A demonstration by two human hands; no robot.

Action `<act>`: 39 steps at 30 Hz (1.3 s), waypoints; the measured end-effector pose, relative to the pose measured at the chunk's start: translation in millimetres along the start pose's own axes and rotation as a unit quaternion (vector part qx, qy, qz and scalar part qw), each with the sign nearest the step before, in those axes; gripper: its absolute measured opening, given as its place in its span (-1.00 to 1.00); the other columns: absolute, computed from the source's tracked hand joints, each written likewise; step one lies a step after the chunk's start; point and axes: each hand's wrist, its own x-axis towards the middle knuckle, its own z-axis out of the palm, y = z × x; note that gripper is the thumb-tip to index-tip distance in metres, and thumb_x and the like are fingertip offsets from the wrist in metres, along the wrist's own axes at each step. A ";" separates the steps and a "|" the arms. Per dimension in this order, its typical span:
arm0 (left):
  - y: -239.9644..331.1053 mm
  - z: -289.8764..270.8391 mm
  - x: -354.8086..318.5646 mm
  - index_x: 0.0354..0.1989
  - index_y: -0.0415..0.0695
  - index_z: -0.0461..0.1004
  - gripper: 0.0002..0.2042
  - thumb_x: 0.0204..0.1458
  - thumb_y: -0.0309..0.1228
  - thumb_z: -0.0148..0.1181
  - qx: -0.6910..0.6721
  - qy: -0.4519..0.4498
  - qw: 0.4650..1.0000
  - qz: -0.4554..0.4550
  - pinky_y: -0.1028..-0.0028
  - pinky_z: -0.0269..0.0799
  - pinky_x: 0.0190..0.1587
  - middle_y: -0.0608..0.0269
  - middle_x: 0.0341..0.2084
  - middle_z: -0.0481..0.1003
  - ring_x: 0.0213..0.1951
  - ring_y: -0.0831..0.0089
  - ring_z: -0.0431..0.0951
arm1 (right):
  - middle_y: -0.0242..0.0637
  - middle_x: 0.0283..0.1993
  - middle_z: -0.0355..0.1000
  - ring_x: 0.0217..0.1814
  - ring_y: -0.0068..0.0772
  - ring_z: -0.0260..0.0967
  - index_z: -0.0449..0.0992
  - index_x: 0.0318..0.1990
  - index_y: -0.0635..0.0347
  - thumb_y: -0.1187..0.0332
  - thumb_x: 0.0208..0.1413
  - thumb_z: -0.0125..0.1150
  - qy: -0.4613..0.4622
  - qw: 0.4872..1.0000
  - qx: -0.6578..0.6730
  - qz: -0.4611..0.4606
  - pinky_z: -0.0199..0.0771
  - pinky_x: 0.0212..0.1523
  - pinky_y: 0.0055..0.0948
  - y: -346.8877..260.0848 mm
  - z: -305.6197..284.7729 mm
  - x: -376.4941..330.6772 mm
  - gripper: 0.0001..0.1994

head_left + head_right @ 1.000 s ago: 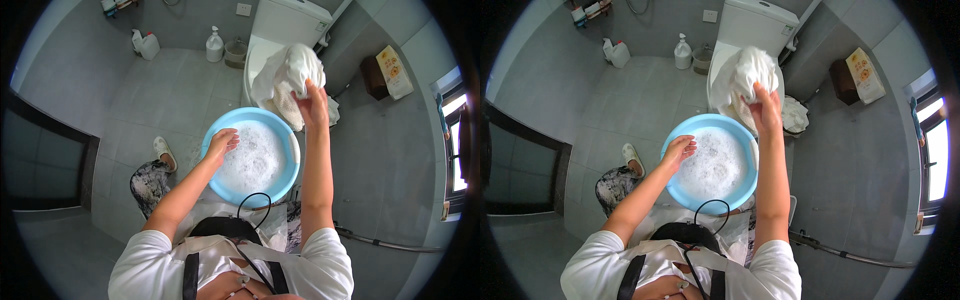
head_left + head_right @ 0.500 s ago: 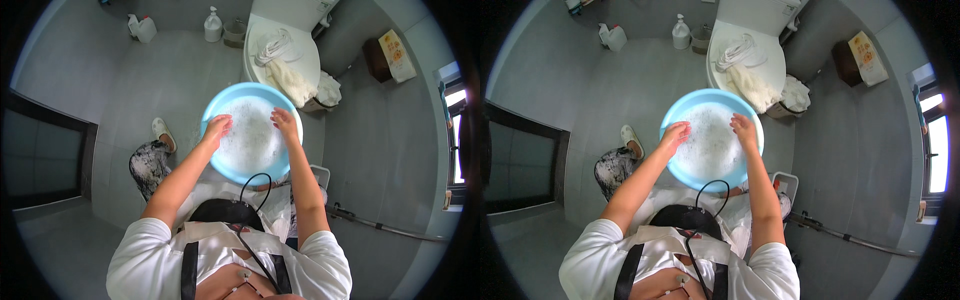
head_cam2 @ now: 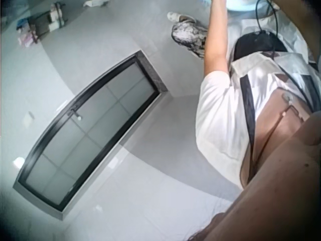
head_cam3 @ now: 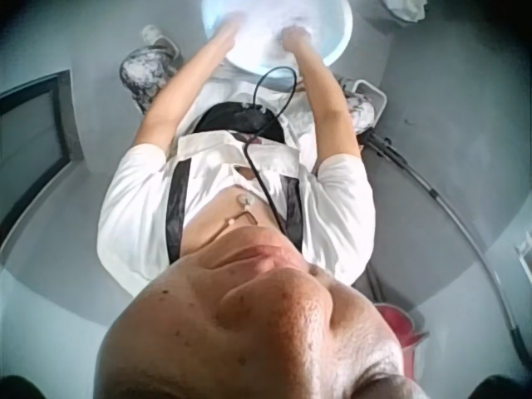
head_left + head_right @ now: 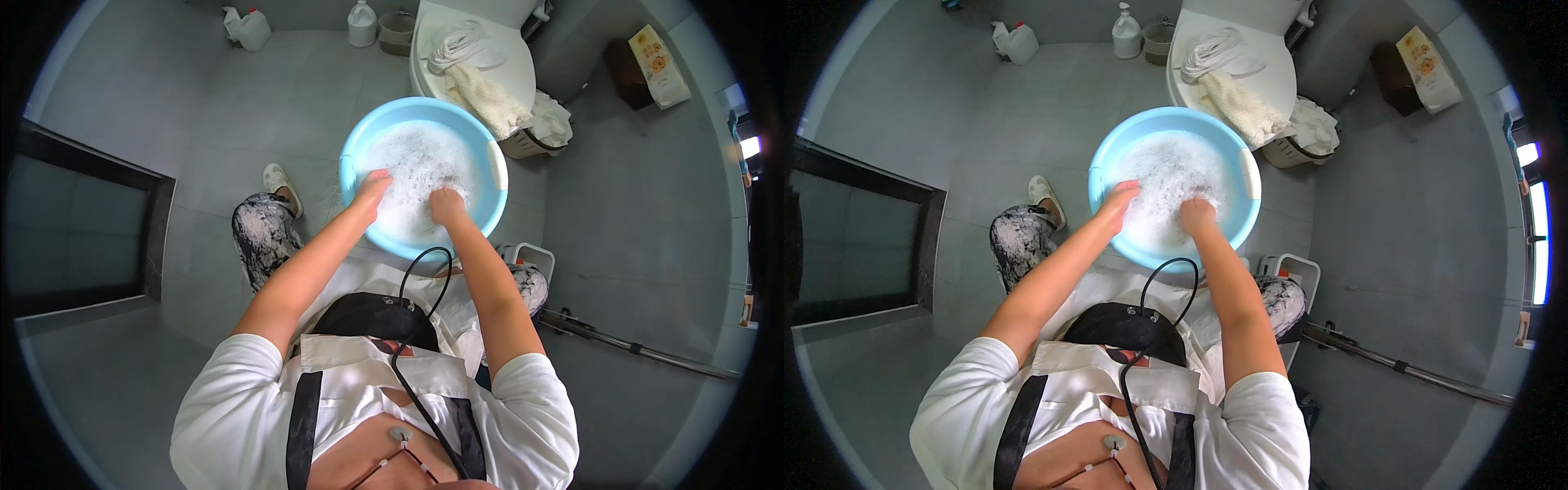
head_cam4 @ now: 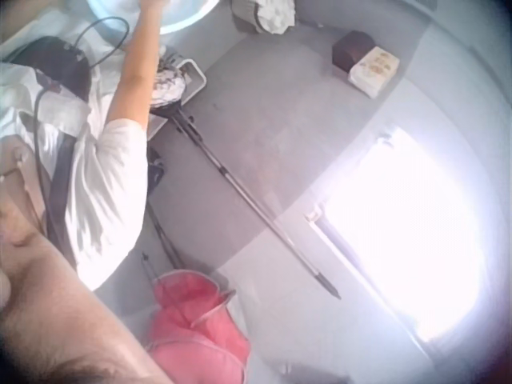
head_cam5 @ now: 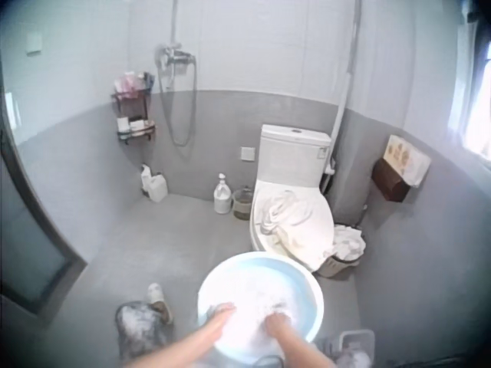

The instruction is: The person washes a white cloth in a basin of soapy water by hand, scrubbing the fabric against itself and wringing it out.

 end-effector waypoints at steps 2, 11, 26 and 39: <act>3.3 4.8 -5.0 -0.11 -0.16 0.27 -0.64 -0.14 -0.39 0.06 -0.021 0.001 1.000 -0.023 0.37 0.23 -0.08 0.14 -0.18 0.31 -0.12 0.33 0.28 | -0.17 -0.25 0.38 -0.10 -0.24 0.30 0.44 -0.34 0.20 0.42 -0.13 -0.07 0.029 0.999 -0.010 0.022 0.29 -0.09 -0.36 3.3 8.9 8.8 -0.81; -8.4 11.2 12.3 -0.11 -0.08 0.31 -0.66 -0.11 -0.32 0.06 0.074 -0.021 0.997 -0.032 0.36 0.22 -0.09 0.19 -0.17 0.32 -0.10 0.37 0.26 | -0.14 -0.25 0.41 -0.20 -0.24 0.38 0.47 -0.29 0.18 0.38 -0.13 0.04 -0.007 0.996 0.091 0.003 0.35 -0.21 -0.34 6.6 -41.0 8.5 -0.79; 6.3 26.6 9.0 0.01 -0.08 0.22 -0.52 0.03 0.00 -0.23 -0.014 -0.018 0.993 -0.120 0.34 0.08 0.06 0.23 0.04 0.19 0.05 0.33 0.19 | -0.20 -0.06 0.28 -0.01 -0.28 0.22 0.24 -0.06 0.22 0.21 0.08 -0.11 0.049 0.326 0.933 -0.144 0.21 0.01 -0.28 9.4 -138.4 -41.5 -0.67; 38.5 46.9 -1.8 0.02 -0.20 0.17 -0.36 -0.05 0.12 -0.18 -0.380 -0.252 0.883 -0.114 0.20 0.15 0.04 0.07 -0.04 0.28 -0.01 0.14 0.28 | -0.12 0.12 0.08 0.06 -0.18 0.15 0.05 0.12 0.06 0.13 0.07 -0.08 0.168 0.385 0.908 0.002 0.11 0.09 -0.23 -4.4 -108.0 -23.0 -0.52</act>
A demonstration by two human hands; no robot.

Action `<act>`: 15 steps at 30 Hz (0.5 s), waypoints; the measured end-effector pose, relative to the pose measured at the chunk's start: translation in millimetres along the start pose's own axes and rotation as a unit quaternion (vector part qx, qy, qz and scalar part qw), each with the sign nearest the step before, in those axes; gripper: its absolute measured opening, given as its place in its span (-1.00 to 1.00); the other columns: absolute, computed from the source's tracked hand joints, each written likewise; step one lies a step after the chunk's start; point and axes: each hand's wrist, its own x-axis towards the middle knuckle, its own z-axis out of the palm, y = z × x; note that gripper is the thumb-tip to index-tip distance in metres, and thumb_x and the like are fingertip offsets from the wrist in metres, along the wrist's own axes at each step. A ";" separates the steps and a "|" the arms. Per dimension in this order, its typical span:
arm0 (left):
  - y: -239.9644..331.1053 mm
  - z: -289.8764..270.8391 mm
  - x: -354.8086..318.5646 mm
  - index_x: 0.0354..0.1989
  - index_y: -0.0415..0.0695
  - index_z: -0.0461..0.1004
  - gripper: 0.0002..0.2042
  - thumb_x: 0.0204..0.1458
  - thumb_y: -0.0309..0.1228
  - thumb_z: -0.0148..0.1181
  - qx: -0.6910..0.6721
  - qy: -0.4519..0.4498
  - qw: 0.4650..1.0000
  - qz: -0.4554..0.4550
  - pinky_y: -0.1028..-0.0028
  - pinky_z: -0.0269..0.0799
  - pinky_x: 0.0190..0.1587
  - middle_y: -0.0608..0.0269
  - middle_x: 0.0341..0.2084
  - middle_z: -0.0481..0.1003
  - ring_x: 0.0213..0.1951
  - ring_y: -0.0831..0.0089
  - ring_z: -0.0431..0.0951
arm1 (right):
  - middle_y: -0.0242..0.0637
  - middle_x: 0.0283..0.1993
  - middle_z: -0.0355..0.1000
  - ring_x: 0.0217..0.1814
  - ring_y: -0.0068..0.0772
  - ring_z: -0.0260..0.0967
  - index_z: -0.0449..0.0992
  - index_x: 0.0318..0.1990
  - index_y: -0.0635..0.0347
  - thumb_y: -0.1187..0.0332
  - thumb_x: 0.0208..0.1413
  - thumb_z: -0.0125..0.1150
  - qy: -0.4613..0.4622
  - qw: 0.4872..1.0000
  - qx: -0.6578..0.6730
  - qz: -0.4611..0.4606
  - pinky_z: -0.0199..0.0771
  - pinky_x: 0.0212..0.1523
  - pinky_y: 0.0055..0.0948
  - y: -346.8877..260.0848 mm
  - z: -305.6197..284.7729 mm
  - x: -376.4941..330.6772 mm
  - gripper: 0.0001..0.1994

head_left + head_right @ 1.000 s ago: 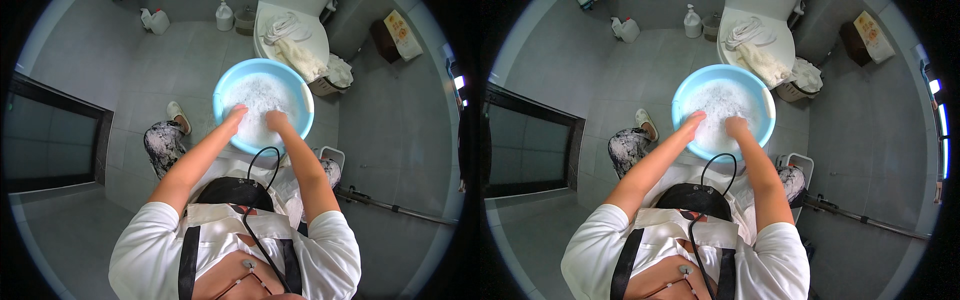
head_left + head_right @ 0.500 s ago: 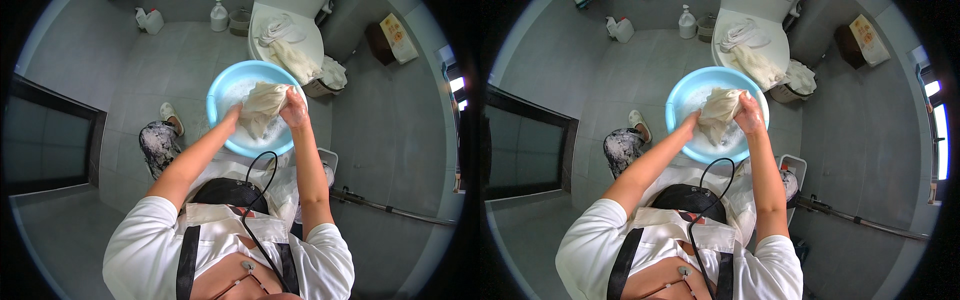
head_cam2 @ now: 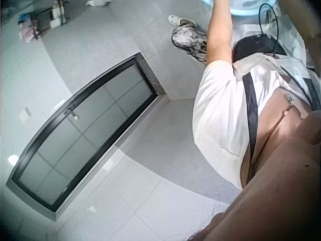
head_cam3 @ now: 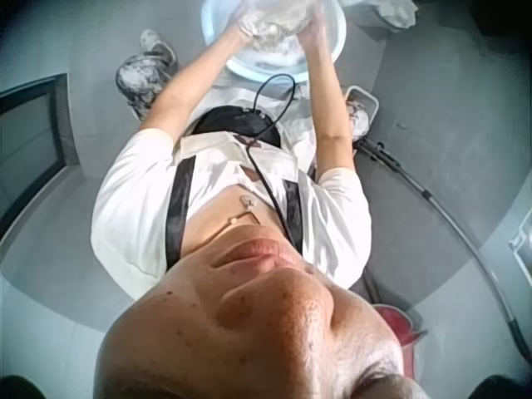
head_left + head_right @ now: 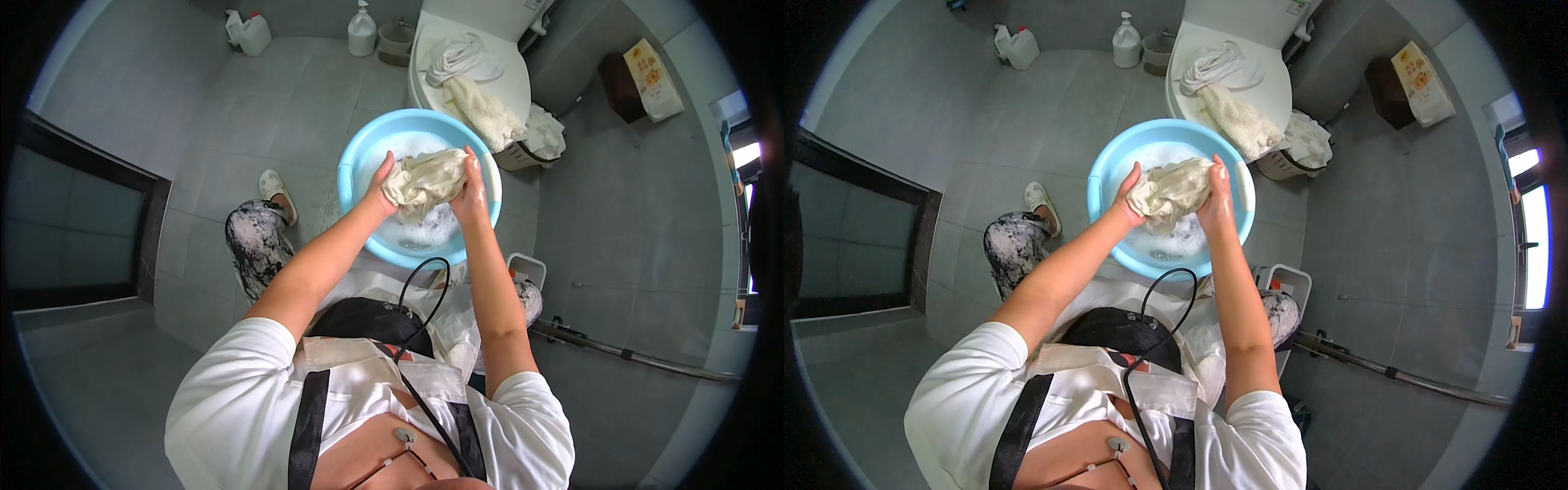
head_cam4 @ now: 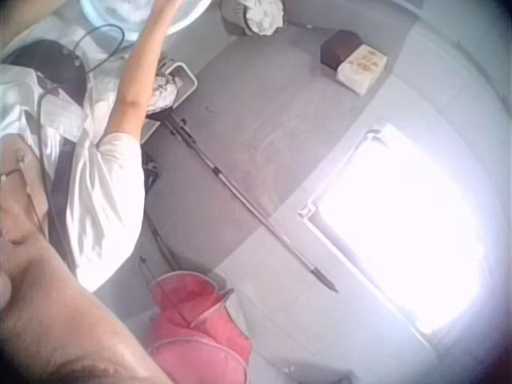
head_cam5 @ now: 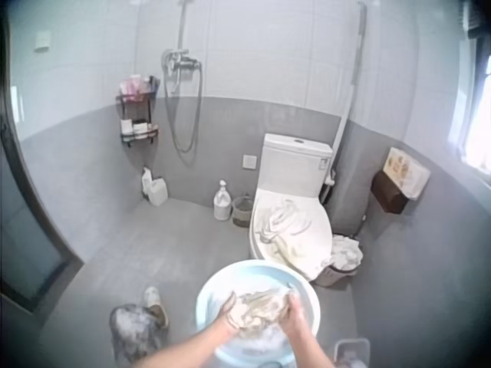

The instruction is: The person washes a white cloth in a basin of soapy water by hand, scrubbing the fabric against itself and wringing it out.

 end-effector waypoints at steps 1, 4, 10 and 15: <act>0.0 -4.8 2.3 0.02 -0.21 0.18 -0.36 -0.05 0.12 -0.18 0.001 -0.006 1.000 -0.009 0.19 0.16 0.04 0.07 -0.04 0.28 -0.02 0.13 0.29 | -0.09 0.14 0.01 0.10 -0.16 0.09 -0.08 0.18 0.01 0.21 -0.03 0.09 -0.015 0.997 -0.071 -0.005 0.08 0.10 -0.24 -2.1 6.3 -8.0 -0.37; -5.1 -2.7 7.2 -0.03 -0.24 0.23 -0.37 -0.06 0.12 -0.16 0.018 0.073 0.996 -0.042 0.19 0.19 0.01 0.05 -0.09 0.32 -0.07 0.13 0.33 | -0.06 0.12 0.02 0.13 -0.14 0.05 -0.10 0.19 0.02 0.28 -0.10 0.17 -0.010 0.877 -0.454 -0.153 0.07 0.11 -0.28 19.1 -13.8 6.9 -0.29; 2.0 5.7 5.9 -0.03 -0.20 0.22 -0.42 -0.02 0.08 -0.18 0.021 0.223 0.973 -0.049 0.15 0.15 0.04 0.07 -0.06 0.29 -0.04 0.15 0.30 | -0.09 -0.04 0.22 -0.02 -0.28 0.17 0.10 0.07 0.26 0.31 -0.12 0.18 0.085 0.893 -0.424 -0.124 0.18 -0.03 -0.42 30.1 -40.1 28.9 -0.42; 17.2 -25.8 11.3 0.00 -0.19 0.18 -0.50 0.07 -0.02 -0.32 0.009 0.235 0.972 0.030 0.18 0.10 0.08 0.09 -0.04 0.26 0.01 0.17 0.25 | -0.19 -0.21 0.33 -0.20 -0.29 0.29 0.27 -0.10 0.29 0.38 -0.07 0.12 0.071 0.898 -0.431 -0.048 0.27 -0.18 -0.44 39.2 -86.9 32.8 -0.65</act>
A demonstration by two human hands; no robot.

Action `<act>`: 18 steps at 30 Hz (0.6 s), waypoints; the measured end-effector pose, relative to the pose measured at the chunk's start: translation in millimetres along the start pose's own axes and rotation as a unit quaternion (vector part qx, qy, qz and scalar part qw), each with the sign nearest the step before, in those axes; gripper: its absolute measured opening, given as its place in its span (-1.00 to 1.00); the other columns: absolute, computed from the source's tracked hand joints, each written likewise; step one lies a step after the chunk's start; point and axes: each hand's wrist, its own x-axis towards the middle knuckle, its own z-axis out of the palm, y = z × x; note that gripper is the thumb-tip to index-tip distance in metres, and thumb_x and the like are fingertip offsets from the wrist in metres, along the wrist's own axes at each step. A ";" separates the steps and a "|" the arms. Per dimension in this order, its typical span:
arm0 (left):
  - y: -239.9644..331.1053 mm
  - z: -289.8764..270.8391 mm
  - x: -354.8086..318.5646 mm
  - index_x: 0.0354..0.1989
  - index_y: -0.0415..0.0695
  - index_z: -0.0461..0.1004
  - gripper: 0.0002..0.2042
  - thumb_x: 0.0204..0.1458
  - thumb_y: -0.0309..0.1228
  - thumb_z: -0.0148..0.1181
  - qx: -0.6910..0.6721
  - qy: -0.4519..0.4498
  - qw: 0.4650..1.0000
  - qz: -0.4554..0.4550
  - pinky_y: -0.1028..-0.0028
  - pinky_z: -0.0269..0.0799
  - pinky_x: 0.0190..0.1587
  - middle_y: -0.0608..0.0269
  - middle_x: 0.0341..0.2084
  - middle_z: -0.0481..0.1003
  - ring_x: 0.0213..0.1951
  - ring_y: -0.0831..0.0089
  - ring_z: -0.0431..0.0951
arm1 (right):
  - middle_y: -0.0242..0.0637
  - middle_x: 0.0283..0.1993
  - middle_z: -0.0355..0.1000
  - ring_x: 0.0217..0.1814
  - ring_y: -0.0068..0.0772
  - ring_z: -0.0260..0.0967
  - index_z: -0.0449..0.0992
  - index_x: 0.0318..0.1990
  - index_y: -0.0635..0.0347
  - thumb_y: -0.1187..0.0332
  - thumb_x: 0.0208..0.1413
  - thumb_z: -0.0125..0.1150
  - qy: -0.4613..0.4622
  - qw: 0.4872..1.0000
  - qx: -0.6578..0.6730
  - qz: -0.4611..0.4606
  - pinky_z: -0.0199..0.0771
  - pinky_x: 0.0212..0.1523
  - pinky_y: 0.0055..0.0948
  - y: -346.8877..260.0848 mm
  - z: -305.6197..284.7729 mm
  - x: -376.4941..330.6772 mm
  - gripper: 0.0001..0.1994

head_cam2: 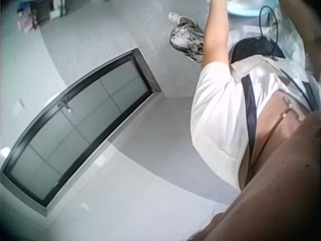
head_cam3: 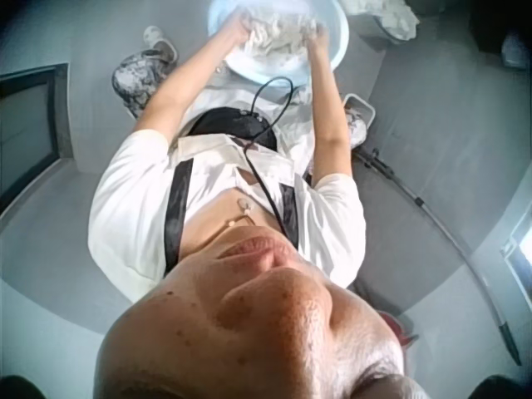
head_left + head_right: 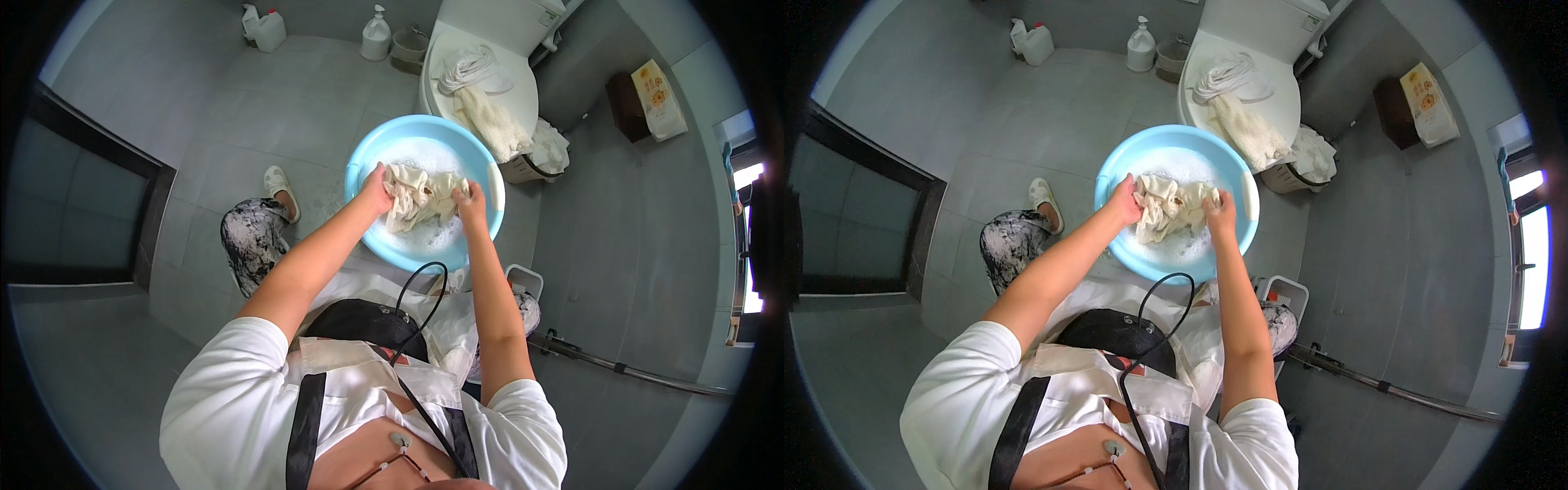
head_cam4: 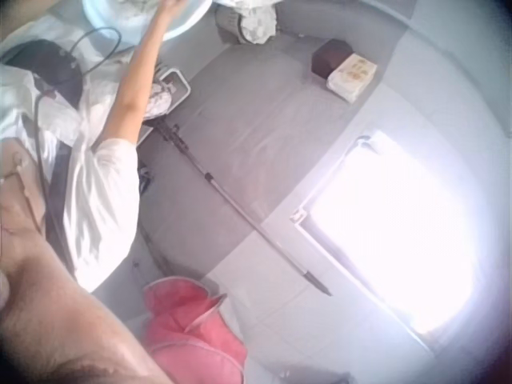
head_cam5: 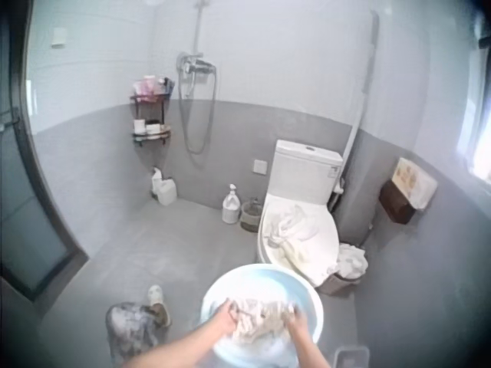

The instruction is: The person washes a white cloth in a basin of soapy water by hand, scrubbing the fabric against itself and wringing it out.

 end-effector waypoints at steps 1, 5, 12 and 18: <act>1.3 -6.5 8.2 -0.01 -0.19 0.19 -0.52 0.07 -0.04 -0.30 0.005 0.001 1.000 0.018 0.20 0.12 0.07 0.09 -0.05 0.27 0.00 0.18 0.26 | -0.16 -0.21 0.33 -0.21 -0.26 0.30 0.26 -0.10 0.29 0.40 -0.09 0.12 0.001 0.996 -0.087 -0.019 0.28 -0.17 -0.43 3.5 -2.8 -0.3 -0.64; -8.0 -7.7 1.7 -0.05 -0.21 0.23 -0.63 0.02 -0.25 -0.15 0.025 0.064 0.995 0.078 0.27 0.24 -0.01 0.08 -0.13 0.33 -0.07 0.23 0.32 | -0.04 -0.18 0.29 -0.19 -0.08 0.30 0.25 -0.06 0.25 0.47 -0.18 0.15 0.043 0.882 -0.414 -0.221 0.30 -0.15 -0.34 -7.3 -1.6 -17.4 -0.56; -41.1 -50.4 35.5 -0.14 -0.26 0.28 -0.64 -0.20 -0.49 0.03 0.269 0.164 0.944 0.101 0.25 0.37 -0.21 0.04 -0.24 0.37 -0.26 0.19 0.41 | -0.04 -0.15 0.28 -0.17 -0.10 0.30 0.22 0.02 0.13 0.39 -0.22 0.21 -0.187 0.871 -0.402 -0.209 0.31 -0.16 -0.30 -28.9 37.5 -17.8 -0.46; -36.4 -46.8 28.2 -0.15 -0.22 0.29 -0.64 -0.22 -0.53 0.09 0.169 0.044 0.977 0.125 0.23 0.38 -0.23 0.09 -0.28 0.39 -0.28 0.20 0.43 | -0.02 -0.22 0.33 -0.23 -0.12 0.31 0.29 -0.03 0.16 0.09 -0.09 0.10 -0.158 0.875 -0.434 -0.146 0.28 -0.18 -0.27 10.2 54.1 5.3 -0.52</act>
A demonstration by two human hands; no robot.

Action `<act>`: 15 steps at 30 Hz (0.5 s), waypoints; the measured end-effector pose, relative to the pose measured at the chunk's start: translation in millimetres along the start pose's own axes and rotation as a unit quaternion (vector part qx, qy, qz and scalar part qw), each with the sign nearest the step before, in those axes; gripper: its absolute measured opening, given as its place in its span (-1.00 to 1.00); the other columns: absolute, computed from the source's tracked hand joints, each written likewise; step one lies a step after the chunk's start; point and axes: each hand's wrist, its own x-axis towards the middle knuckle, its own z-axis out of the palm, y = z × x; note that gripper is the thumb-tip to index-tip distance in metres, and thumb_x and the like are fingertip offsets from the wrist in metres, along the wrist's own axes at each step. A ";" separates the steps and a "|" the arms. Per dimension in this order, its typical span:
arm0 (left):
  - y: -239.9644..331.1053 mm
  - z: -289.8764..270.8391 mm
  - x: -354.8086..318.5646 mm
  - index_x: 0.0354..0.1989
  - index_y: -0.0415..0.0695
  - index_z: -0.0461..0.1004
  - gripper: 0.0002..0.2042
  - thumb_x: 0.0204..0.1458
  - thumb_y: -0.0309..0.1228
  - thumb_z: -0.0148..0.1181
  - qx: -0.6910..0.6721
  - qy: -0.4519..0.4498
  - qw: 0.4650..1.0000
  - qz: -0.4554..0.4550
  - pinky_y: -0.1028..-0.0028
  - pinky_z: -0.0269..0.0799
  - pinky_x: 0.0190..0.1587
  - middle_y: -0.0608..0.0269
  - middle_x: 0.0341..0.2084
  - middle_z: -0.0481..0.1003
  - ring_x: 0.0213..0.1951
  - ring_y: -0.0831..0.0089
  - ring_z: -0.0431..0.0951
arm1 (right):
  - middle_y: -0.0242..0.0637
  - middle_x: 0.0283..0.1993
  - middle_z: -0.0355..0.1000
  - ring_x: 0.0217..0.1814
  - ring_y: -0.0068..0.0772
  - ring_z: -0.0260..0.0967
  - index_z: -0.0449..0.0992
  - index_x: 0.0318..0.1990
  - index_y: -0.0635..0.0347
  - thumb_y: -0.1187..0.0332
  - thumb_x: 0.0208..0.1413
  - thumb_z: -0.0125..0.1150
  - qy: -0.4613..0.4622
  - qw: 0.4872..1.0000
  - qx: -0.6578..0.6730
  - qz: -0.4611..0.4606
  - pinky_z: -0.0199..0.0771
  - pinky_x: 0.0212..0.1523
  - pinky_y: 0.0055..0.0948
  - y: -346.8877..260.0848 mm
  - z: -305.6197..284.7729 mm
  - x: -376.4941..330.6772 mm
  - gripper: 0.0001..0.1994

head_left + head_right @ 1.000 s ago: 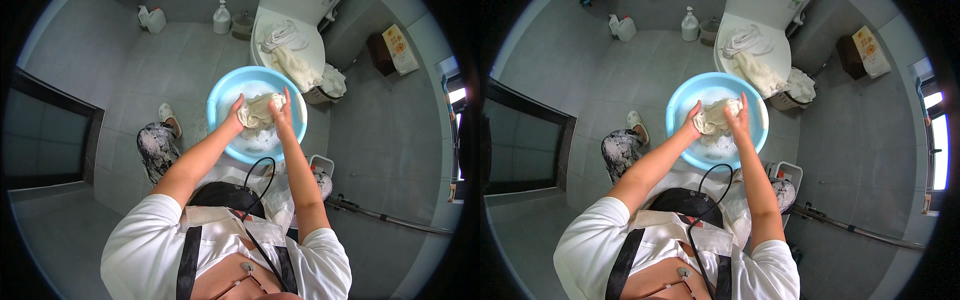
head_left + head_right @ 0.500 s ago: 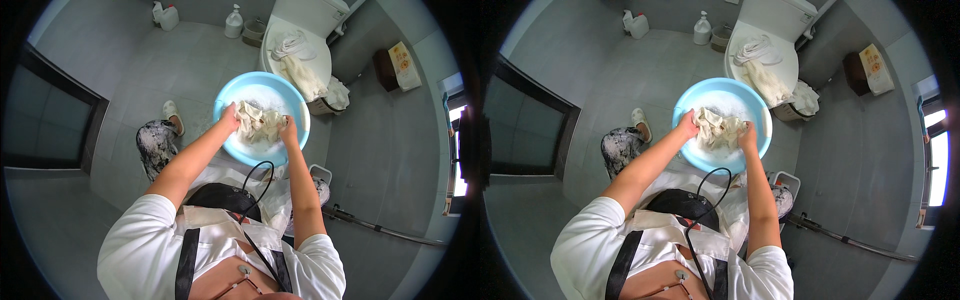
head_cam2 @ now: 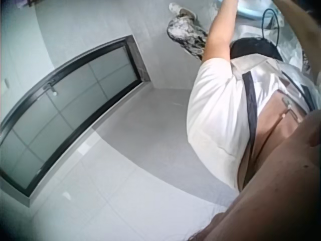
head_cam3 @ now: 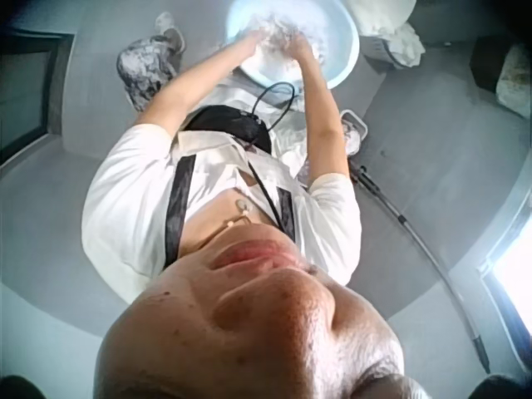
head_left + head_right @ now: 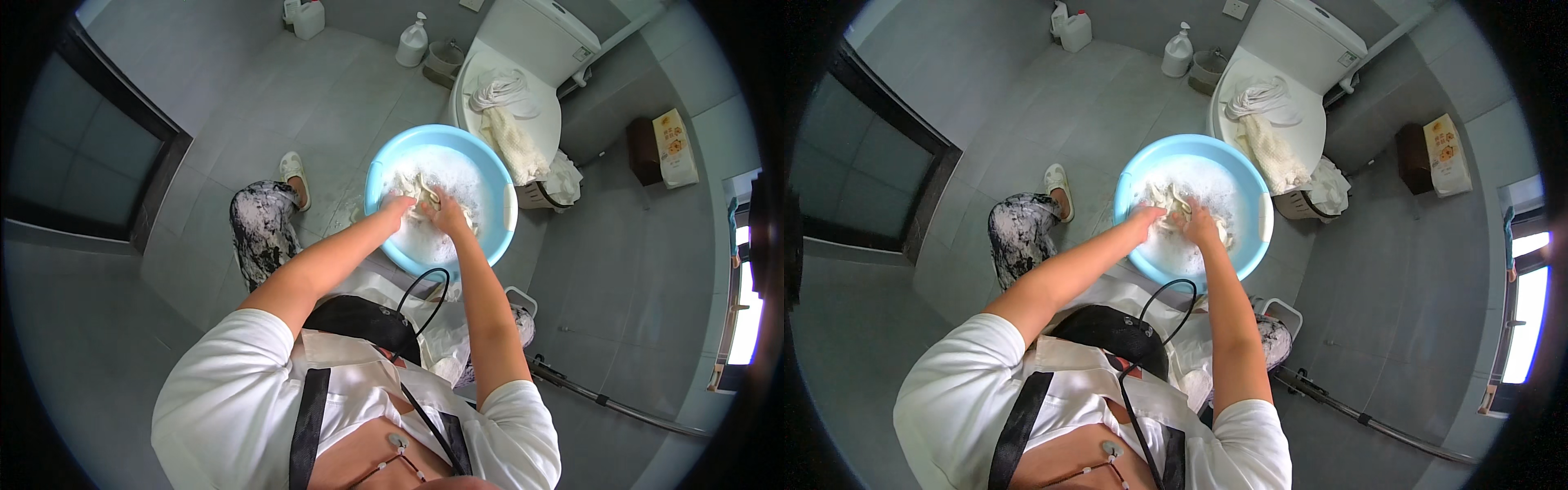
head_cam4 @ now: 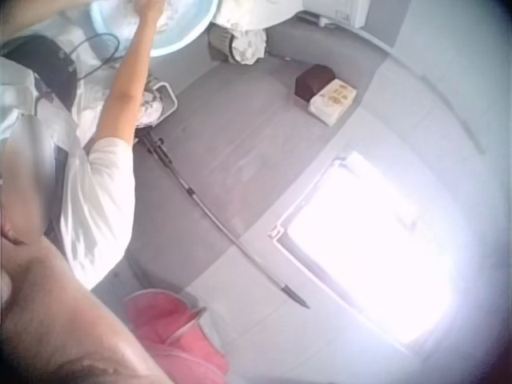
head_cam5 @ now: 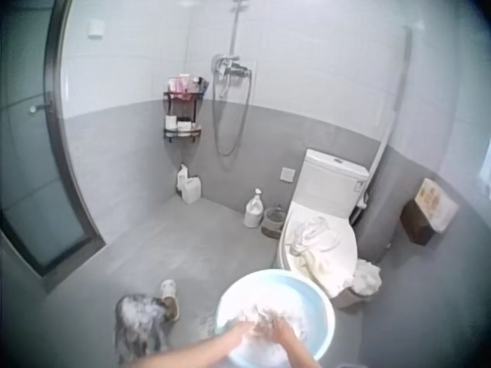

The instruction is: The person washes a white cloth in a basin of soapy water by hand, scrubbing the fabric against itself and wringing it out.

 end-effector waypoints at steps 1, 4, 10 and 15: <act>8.9 7.7 -11.2 -0.16 -0.21 0.30 -0.65 -0.21 -0.52 0.11 -0.013 -0.009 1.000 -0.019 0.22 0.38 -0.23 0.10 -0.28 0.40 -0.27 0.20 0.43 | -0.03 -0.26 0.35 -0.26 -0.13 0.31 0.31 -0.05 0.17 0.07 -0.07 0.09 -0.015 0.999 0.016 0.022 0.28 -0.19 -0.27 12.5 8.6 3.1 -0.53; 23.0 16.7 -28.0 -0.18 -0.17 0.33 -0.68 -0.16 -0.42 0.13 -0.017 -0.074 0.996 -0.038 0.21 0.38 -0.22 0.11 -0.30 0.42 -0.25 0.22 0.44 | 0.03 -0.34 0.38 -0.25 -0.06 0.34 0.34 -0.09 0.22 0.07 -0.04 0.04 -0.064 0.990 0.083 0.092 0.30 -0.20 -0.28 24.3 12.2 8.4 -0.55; 41.2 18.7 -33.9 -0.19 -0.13 0.37 -0.69 -0.08 -0.23 0.07 -0.067 -0.145 0.978 -0.133 0.25 0.36 -0.15 0.14 -0.29 0.44 -0.21 0.28 0.44 | -0.27 -0.45 0.39 -0.44 -0.30 0.33 0.41 -0.27 0.19 0.13 0.01 -0.01 -0.026 0.913 0.360 0.193 0.35 -0.38 -0.37 40.6 -14.8 -8.0 -0.70; 83.5 21.7 -43.7 -0.23 -0.18 0.38 -0.74 -0.07 -0.31 0.07 -0.006 -0.206 0.978 -0.038 0.31 0.36 -0.13 0.13 -0.28 0.44 -0.24 0.29 0.46 | -0.26 -0.23 0.37 -0.12 -0.20 0.29 0.32 -0.17 0.27 0.25 0.09 -0.19 0.031 0.605 0.764 0.222 0.30 -0.10 -0.25 49.0 -65.5 -15.0 -0.71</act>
